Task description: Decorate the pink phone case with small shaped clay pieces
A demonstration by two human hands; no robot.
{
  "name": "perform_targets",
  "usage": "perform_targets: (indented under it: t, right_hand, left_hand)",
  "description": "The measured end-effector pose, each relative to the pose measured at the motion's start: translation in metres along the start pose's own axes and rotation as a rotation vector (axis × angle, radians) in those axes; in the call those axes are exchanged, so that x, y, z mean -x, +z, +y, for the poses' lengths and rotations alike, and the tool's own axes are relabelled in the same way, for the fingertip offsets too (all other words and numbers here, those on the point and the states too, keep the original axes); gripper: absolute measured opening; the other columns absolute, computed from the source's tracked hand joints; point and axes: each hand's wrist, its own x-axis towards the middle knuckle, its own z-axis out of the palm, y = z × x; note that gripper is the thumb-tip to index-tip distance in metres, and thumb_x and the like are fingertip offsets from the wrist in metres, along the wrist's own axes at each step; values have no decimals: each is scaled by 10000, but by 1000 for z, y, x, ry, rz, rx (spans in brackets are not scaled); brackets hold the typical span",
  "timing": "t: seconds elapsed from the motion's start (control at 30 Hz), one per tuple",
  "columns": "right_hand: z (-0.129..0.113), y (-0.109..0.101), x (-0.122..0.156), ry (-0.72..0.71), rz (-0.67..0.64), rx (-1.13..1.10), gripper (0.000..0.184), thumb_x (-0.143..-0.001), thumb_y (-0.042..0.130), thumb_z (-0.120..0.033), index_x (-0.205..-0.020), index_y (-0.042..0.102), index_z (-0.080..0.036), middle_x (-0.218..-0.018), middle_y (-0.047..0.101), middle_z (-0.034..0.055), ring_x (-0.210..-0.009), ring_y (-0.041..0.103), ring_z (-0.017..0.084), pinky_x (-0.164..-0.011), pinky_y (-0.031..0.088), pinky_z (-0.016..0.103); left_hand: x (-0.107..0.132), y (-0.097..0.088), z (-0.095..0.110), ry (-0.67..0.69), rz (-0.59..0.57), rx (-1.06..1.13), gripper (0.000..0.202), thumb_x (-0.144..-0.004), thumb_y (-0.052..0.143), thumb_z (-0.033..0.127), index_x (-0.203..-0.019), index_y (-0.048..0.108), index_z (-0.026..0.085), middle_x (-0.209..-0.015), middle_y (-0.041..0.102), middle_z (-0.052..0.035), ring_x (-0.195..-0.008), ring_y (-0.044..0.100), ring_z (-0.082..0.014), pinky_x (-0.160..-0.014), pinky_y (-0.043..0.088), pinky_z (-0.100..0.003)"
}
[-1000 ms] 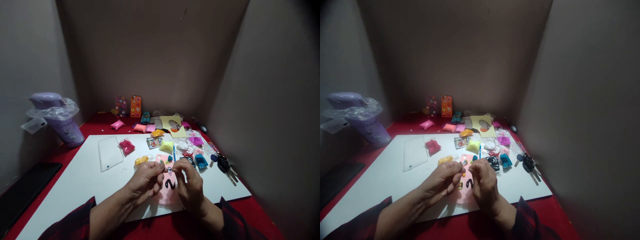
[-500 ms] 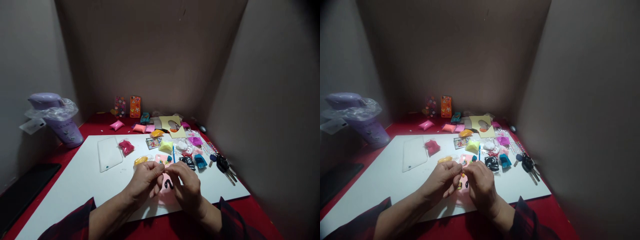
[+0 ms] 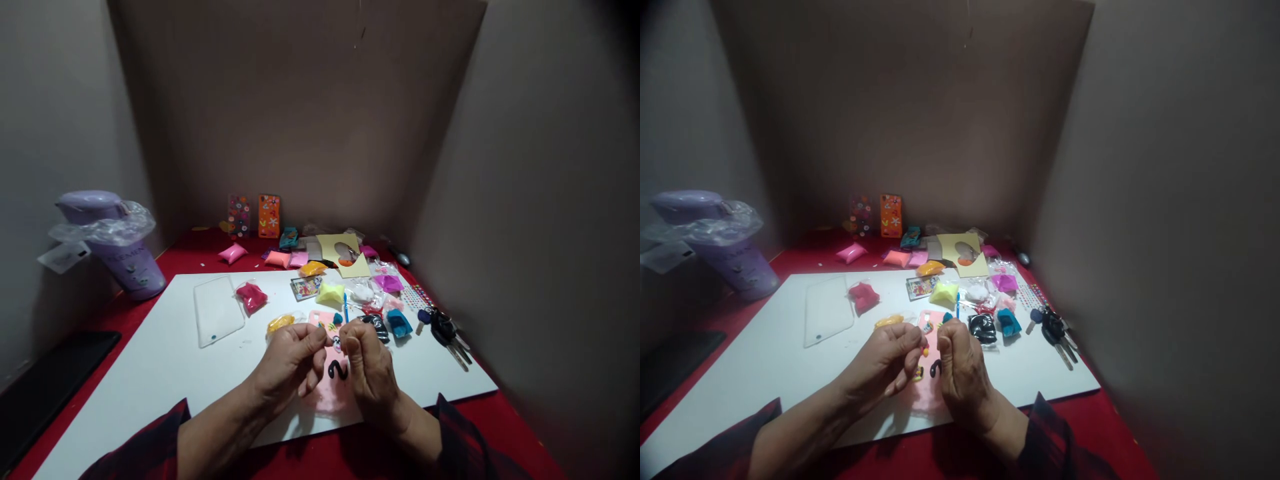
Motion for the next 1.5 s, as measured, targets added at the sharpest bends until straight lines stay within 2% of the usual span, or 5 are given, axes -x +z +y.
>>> perform_targets:
  t: [0.87,1.1,1.17,1.33,1.5]
  right_hand:
    - [-10,0,1,-71,-29,109,123,-873,499,-103,-942,577,-170,-730,615,24,-630,585,122,-593,448,235]
    - [1,0,-3,-139,99,365,60,-863,504,-130,-869,555,-161,-649,569,12,-547,539,126,-542,404,253]
    - [1,-3,-5,-6,76,270,73,-883,489,-164,-879,562,-167,-675,583,15,-572,555,129,-558,417,254]
    - [-7,-6,-9,392,-157,-334,201,-948,405,-326,-829,499,-195,-658,504,-26,-534,491,96,-518,408,234]
    - [-8,-4,-10,453,-175,-548,288,-947,406,-381,-731,440,-193,-635,442,-39,-545,443,88,-531,386,236]
  left_hand:
    - [12,15,1,305,243,-382,334,-747,664,415,-634,587,111,-457,551,7,-337,472,-69,-318,332,-152]
    - [14,18,-1,215,218,-212,328,-738,682,408,-633,576,116,-470,590,-4,-305,502,-91,-290,365,-166]
    - [13,17,1,198,201,-169,319,-757,672,394,-638,568,116,-471,598,-8,-297,495,-85,-282,352,-156]
    - [9,11,3,174,155,-75,293,-778,663,372,-677,567,115,-463,581,7,-285,471,-69,-277,339,-140]
    - [5,6,3,148,105,-12,268,-782,661,363,-726,573,116,-471,576,15,-269,440,-53,-265,280,-124]
